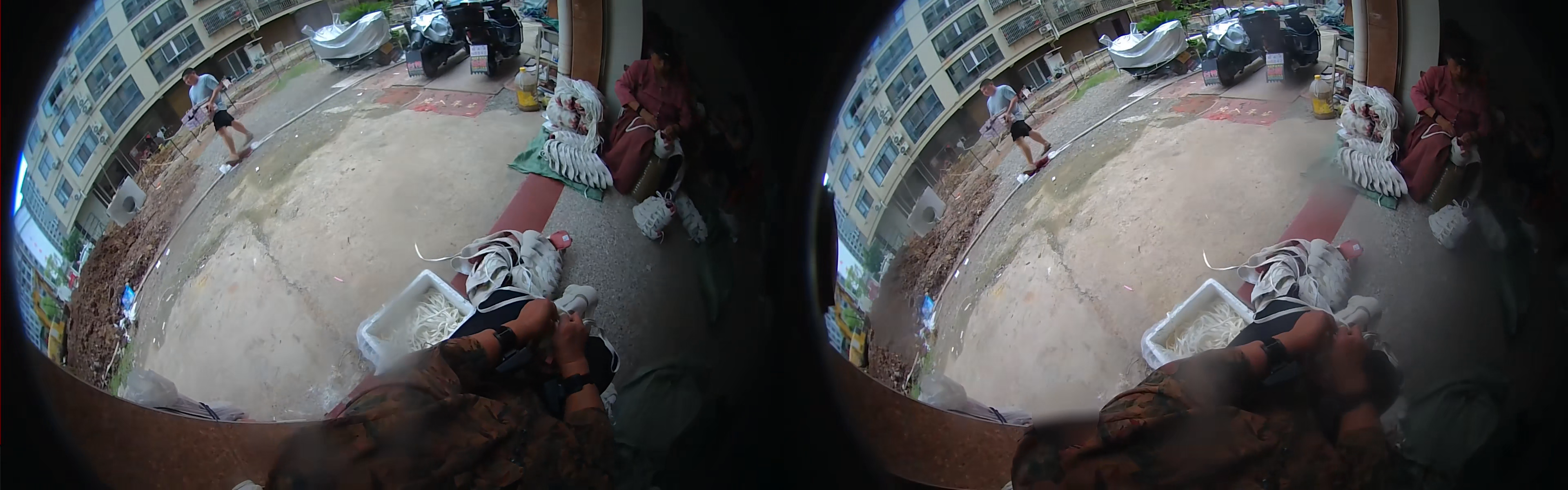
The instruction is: The person sits on the ground and threads a white lace through the eyelets of a white sneaker, pulling it tight and adjusting the fit. The person then picks up a second shoe and begins threading the lace through its eyelets as well.
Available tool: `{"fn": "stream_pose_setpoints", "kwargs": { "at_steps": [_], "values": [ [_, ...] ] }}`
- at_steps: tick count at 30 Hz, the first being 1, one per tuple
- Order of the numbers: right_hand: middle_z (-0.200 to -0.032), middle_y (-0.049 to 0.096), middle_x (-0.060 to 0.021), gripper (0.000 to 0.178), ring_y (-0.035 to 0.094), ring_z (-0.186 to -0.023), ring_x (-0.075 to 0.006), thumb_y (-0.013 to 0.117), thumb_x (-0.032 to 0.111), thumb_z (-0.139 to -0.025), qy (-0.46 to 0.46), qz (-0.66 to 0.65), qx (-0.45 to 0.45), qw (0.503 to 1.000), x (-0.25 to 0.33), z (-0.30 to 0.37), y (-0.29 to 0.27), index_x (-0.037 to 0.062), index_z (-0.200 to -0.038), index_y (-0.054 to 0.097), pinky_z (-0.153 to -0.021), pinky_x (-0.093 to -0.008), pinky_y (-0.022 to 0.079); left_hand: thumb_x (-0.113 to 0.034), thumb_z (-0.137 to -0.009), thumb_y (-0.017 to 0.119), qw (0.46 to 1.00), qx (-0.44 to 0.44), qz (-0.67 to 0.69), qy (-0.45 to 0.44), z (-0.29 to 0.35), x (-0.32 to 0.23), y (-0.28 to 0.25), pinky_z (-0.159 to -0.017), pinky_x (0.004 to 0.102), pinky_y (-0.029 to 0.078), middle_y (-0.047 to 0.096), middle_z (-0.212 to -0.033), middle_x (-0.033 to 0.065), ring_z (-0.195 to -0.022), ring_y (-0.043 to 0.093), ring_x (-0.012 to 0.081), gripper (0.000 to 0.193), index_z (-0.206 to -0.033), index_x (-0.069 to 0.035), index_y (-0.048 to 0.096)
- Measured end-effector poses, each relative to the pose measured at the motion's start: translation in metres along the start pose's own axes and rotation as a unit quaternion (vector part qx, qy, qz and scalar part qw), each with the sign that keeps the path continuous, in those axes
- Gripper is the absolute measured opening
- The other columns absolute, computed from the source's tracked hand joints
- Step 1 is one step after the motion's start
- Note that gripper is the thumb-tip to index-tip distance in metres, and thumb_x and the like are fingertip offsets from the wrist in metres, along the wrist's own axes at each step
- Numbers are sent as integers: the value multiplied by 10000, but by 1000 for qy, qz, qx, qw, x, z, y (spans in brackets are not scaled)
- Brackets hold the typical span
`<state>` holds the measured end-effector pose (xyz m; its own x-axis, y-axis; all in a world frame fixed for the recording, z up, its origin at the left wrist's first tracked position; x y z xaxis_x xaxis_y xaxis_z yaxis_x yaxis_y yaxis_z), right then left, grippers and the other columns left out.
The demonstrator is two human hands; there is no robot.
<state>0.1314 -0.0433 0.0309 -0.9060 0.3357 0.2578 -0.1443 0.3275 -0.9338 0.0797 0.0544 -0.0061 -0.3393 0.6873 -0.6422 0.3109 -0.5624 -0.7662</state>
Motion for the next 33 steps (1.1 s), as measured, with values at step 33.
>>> {"fn": "stream_pose_setpoints", "kwargs": {
  "at_steps": [33],
  "values": [
    [-670,512,-152,132,542,-661,-364,612,102,-768,1,-272,-57,961,-52,77,-63,30,-700,523,-569,-443,408,-181,-692,614,971,-28,-169,170,-5,-76,18,-635,391,504,604,-768,52,-744,619,270,66,-700,-118,630]
  ]
}}
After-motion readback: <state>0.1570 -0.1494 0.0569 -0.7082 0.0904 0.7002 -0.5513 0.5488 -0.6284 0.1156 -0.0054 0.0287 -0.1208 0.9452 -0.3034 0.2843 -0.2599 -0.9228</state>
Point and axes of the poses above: each hand's wrist, its own z-axis away from the middle knuckle, its own y-axis out of the palm, x = y × z, the point moved 6 cm from there along -z, towards the middle knuckle
